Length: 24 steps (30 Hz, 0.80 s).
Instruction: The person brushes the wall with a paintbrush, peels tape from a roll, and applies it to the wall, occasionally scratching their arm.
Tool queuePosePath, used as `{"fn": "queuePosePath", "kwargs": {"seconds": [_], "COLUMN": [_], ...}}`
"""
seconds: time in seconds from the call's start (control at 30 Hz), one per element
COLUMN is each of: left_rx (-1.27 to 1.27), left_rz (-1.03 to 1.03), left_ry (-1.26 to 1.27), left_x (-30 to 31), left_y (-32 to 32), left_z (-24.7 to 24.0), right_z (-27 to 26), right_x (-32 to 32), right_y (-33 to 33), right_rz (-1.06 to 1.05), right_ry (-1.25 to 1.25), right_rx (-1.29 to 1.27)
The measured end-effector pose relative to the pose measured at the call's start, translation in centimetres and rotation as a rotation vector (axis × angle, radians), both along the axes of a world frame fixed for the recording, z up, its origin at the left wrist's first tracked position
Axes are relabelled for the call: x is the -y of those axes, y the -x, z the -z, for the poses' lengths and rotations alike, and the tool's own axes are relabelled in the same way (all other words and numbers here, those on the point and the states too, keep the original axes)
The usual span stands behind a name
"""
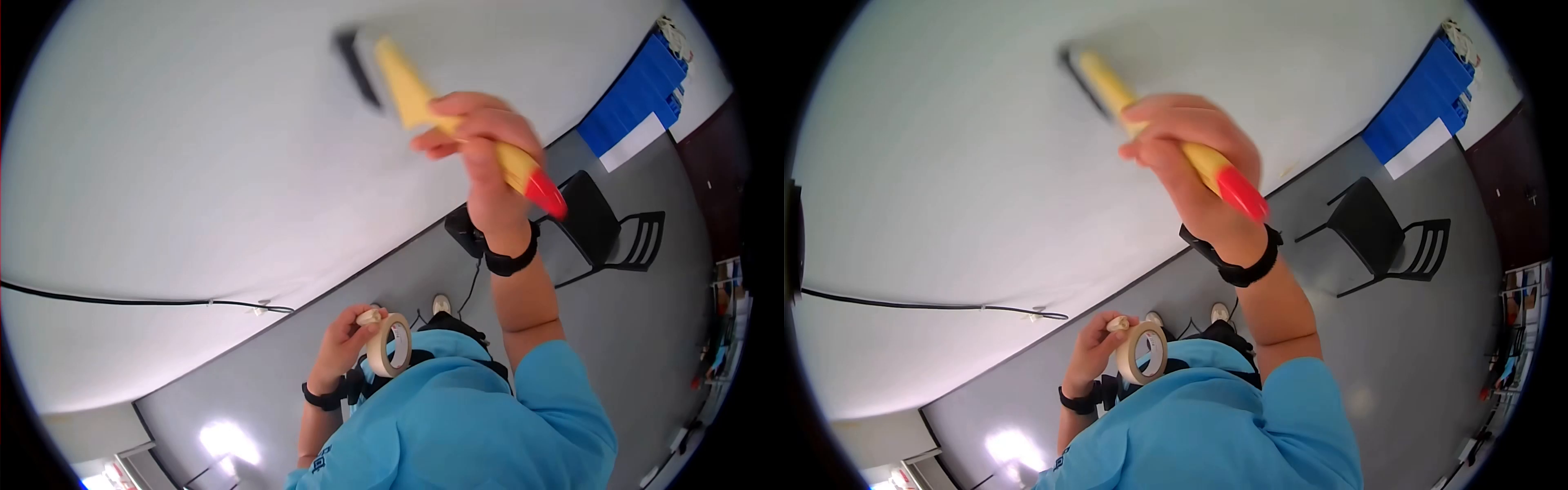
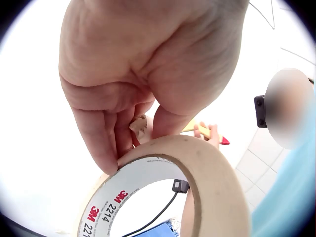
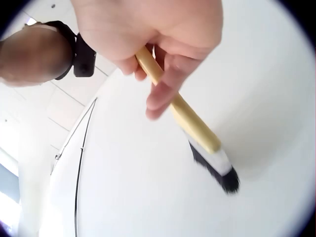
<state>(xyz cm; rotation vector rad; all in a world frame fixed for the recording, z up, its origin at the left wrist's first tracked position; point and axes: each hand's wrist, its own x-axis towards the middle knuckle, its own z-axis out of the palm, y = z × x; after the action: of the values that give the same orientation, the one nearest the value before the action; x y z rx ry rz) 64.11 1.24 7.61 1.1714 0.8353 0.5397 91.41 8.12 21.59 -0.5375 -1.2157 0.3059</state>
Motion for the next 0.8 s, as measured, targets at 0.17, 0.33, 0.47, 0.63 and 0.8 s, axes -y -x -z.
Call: {"fn": "queuePosePath", "kwargs": {"seconds": [0.17,0.33,0.47,0.63,0.8], "left_rx": [0.001,0.0,0.005,0.01,0.002], "left_rz": [-0.021,-0.05,-0.093,-0.109,-0.107], "left_ry": [0.004,0.005,0.001,0.006,0.026], "left_x": [0.4,0.7,1.2,1.2,1.1], "left_y": [0.2,0.3,0.3,0.7,0.8], "left_z": [0.2,0.0,0.4,0.4,-0.3], "right_z": [1.2,9.0,18.7,28.5,33.3], "right_x": [-3.0,-5.6,-4.8,-2.4,-0.5], "right_y": [1.2,4.0,4.8,5.8,5.4], "right_rz": [0.355,0.257,0.013,-0.264,-0.426], "right_ry": [-0.405,-0.21,-0.065,0.148,0.493], "right_rx": [0.427,0.752,0.941,1.07,1.078]}}
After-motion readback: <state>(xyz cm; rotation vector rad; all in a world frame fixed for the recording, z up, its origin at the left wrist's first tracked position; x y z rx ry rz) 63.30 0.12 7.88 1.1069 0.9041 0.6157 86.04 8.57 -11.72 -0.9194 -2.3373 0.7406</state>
